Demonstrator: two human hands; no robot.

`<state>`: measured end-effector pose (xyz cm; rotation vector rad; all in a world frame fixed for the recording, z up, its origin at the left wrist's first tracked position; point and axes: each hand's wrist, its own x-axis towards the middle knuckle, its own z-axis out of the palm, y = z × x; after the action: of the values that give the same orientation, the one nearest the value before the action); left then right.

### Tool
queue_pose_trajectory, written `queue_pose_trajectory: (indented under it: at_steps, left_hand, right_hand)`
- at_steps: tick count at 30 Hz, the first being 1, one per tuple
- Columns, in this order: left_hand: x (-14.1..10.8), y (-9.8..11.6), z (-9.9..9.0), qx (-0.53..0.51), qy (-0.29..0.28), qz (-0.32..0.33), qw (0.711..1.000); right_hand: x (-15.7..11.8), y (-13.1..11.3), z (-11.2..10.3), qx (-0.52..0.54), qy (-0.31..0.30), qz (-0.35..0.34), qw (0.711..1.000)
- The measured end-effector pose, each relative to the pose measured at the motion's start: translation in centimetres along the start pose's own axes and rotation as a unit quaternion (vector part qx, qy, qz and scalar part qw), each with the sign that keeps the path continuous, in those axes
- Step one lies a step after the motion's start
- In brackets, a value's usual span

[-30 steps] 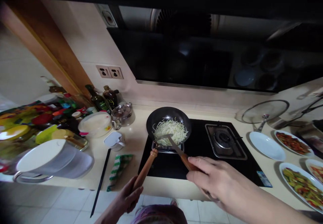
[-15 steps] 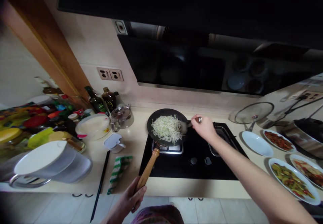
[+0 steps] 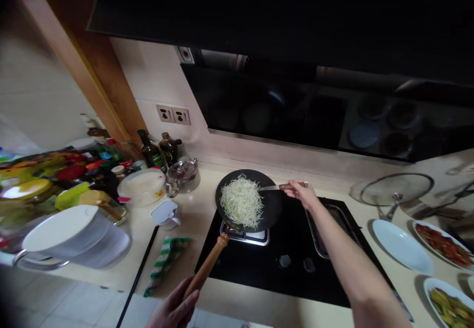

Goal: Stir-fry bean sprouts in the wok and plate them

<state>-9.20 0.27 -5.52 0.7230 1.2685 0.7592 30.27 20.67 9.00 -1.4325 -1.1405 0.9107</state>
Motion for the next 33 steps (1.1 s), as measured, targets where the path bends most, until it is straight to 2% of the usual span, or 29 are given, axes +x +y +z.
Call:
queue_pose_trajectory:
  at_steps: [2,5,8,13,15,18,21,25,29,33]
  left_hand:
    - [0.2,-0.1,0.1,0.016,0.015,0.008,1.0]
    - [0.1,0.0,0.2,0.035,0.016,0.027,0.999]
    - [-0.1,0.4,0.1,0.041,0.008,0.028,0.999]
    - [-0.4,1.1,0.0,0.067,-0.008,0.025,0.997]
    - [-0.5,1.1,0.0,0.067,-0.001,0.015,0.998]
    - [-0.5,1.1,0.0,0.058,0.009,-0.003,0.998]
    - [-0.6,1.3,0.0,0.062,-0.004,-0.001,0.998]
    - [-0.7,1.4,-0.1,0.08,-0.022,0.018,0.996]
    - [-0.7,1.3,-0.2,0.078,-0.025,0.007,0.997]
    - [-0.7,1.0,-0.2,0.052,0.0,-0.005,0.999]
  right_hand:
    - [-0.4,2.2,0.4,0.043,-0.006,0.009,0.999]
    - [-2.8,2.6,-0.4,0.089,-0.004,0.015,0.996]
    - [-6.0,0.8,-1.9,0.08,-0.019,0.0,0.997]
    - [-11.9,-2.8,-2.9,-0.034,-0.062,-0.078,0.994]
    - [-14.0,-4.1,-2.7,-0.096,-0.08,-0.135,0.983]
    - [-16.0,-5.4,-1.5,-0.194,-0.123,-0.226,0.947]
    - [-16.7,-5.1,1.2,-0.232,-0.165,-0.282,0.916]
    - [-17.3,-3.0,4.2,-0.269,-0.184,-0.298,0.897]
    - [-17.4,-2.4,3.8,-0.308,-0.213,-0.309,0.874]
    - [-14.9,-2.8,2.9,-0.291,-0.122,-0.339,0.886]
